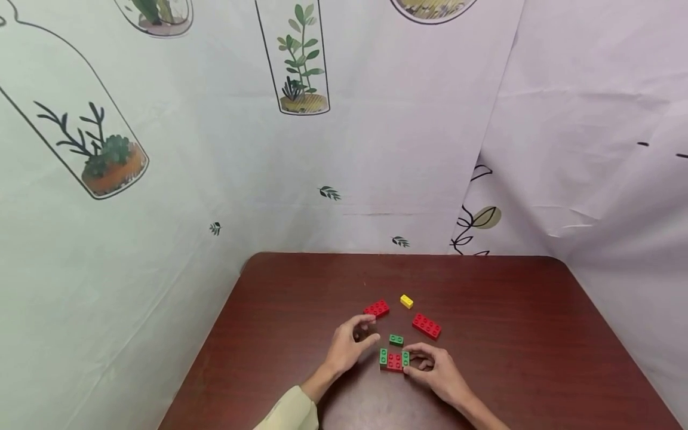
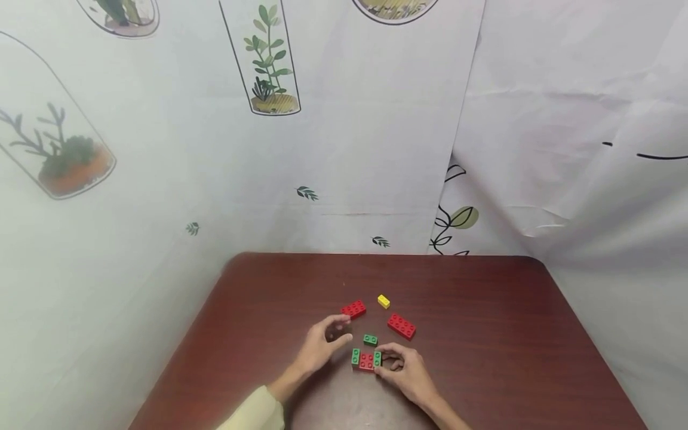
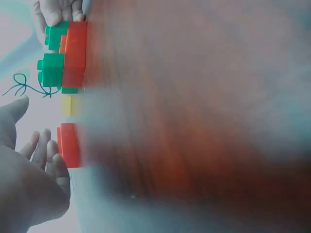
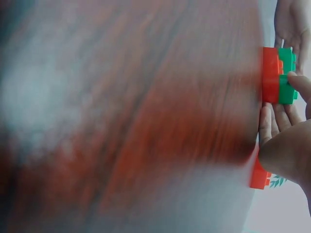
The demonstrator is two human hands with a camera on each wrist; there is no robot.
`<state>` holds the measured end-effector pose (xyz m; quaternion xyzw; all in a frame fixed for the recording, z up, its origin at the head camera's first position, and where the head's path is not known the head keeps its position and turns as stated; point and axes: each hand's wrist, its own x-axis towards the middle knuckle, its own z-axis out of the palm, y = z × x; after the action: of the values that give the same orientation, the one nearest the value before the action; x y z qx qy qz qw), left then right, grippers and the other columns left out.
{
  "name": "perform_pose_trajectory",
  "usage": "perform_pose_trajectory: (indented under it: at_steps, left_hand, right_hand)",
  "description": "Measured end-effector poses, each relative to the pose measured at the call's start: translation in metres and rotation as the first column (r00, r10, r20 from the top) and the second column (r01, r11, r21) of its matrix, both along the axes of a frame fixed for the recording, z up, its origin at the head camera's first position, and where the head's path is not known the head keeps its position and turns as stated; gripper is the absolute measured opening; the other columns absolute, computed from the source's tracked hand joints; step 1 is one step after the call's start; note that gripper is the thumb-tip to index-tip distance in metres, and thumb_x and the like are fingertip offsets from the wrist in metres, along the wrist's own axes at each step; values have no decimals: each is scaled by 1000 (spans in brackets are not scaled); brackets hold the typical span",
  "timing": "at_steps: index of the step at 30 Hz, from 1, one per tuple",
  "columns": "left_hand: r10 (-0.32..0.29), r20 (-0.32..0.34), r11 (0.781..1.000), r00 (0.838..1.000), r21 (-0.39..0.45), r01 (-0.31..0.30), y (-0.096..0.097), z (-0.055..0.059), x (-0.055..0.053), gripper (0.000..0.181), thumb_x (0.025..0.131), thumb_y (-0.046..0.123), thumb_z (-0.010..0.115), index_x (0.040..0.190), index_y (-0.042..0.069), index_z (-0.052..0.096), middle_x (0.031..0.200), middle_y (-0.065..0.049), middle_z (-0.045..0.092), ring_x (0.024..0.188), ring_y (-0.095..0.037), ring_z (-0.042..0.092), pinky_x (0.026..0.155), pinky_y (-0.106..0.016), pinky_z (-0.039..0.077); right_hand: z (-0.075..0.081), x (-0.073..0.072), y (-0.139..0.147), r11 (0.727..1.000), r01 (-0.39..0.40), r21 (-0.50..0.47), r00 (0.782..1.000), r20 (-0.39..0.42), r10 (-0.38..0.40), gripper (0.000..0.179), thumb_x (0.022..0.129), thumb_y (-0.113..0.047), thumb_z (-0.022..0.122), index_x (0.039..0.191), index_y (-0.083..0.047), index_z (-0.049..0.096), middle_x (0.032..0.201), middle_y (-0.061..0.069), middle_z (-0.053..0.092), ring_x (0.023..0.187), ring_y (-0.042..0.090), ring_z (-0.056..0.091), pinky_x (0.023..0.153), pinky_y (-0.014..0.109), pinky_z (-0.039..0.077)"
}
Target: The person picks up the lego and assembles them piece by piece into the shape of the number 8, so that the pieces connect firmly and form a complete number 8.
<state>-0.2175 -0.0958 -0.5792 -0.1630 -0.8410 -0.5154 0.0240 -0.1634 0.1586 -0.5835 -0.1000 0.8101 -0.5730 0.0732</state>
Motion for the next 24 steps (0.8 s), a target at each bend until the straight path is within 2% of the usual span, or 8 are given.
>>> perform_pose_trajectory:
  at_steps: [6,13,22,24]
  left_hand:
    - [135,-74,991,988,13,-135,6,-3,-17,47,91,21,87,133,8,71,122,-7,74,109,-29,66,90,-42,55]
    - [236,-4,972,972,7,-236,11,-3,-29,46,92,23,87,133,9,71,123,0,75,113,-25,67,99,-47,51]
    - [281,57,959,958,17,-282,16,-6,-33,44,92,20,86,132,8,72,123,-1,76,116,-25,66,103,-50,49]
    - [282,50,959,958,15,-283,17,-7,-33,43,92,20,86,131,7,72,123,-2,76,116,-26,66,103,-51,49]
  right_hand:
    - [-1,-2,1,1000,-12,1,1000,1,12,36,90,-17,87,122,-4,74,113,8,74,91,10,67,76,27,56]
    - [-1,-2,3,1000,-26,-9,1000,9,27,37,91,-17,86,123,-4,74,115,9,74,93,12,68,77,28,57]
    - [-1,-1,4,999,-27,-18,999,18,27,39,90,-17,87,125,-4,74,118,10,74,98,16,69,79,28,57]
    - [-1,-2,4,999,-28,-19,999,19,28,39,90,-17,87,125,-4,74,118,11,74,98,16,69,79,28,57]
